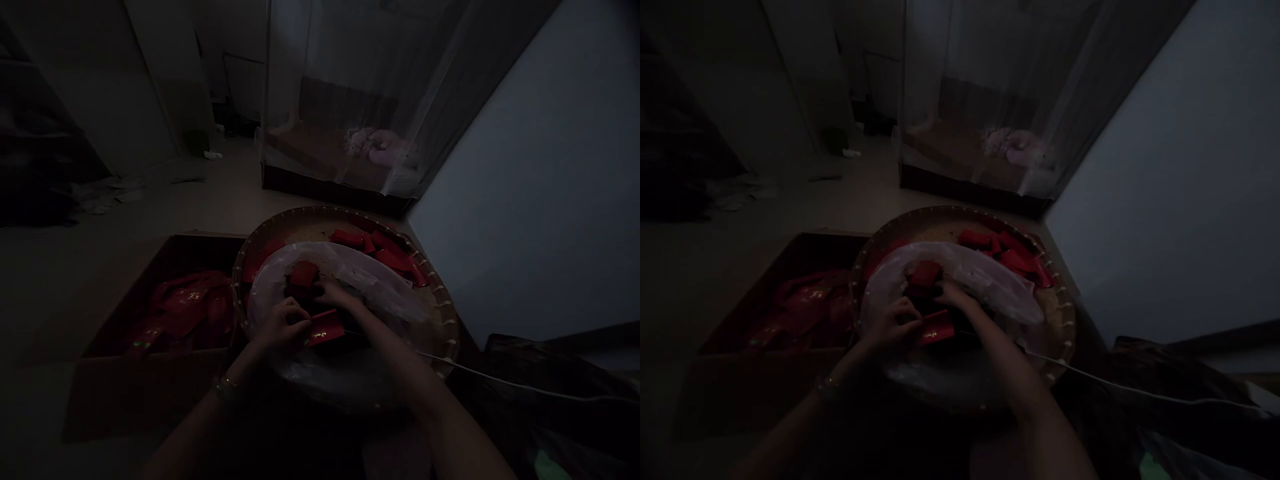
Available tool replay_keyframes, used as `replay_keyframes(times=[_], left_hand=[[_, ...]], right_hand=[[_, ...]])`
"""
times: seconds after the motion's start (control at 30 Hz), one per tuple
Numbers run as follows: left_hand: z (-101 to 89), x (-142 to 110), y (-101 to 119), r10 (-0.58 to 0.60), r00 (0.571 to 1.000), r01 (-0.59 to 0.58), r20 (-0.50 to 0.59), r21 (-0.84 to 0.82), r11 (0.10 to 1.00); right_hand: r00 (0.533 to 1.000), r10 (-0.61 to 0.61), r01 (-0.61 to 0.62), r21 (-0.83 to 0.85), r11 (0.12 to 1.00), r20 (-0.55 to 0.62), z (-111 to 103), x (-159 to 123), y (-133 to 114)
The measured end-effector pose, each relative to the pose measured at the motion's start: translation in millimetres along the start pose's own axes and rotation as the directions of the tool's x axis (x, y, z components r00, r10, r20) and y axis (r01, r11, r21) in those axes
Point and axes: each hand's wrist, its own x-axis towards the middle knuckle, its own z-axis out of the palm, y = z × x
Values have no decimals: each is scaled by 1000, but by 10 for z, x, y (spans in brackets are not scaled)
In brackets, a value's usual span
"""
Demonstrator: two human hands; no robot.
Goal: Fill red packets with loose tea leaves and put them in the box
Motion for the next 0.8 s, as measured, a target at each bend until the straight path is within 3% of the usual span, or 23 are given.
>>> replay_keyframes(times=[0.23,0.47,0.53,0.63,0.8], left_hand=[[-42,-7,64,-22,1000,23,6,-38,999],[-55,-3,41,-23,1000,22,-4,-58,998],[-56,7,14,-5,1000,4,-16,-86,996],[-58,18,-15,14,1000,-17,-27,-104,994],[-60,22,-25,19,1000,-21,-21,-106,994]], right_hand=[[985,156,-150,-85,985,74,-195,294,165],[977,209,-211,143,967,28,-176,108,138],[969,245,-239,350,906,28,-168,-6,111],[957,285,-251,668,701,60,-167,-189,59],[932,363,-181,852,491,-11,-97,-428,-18]])
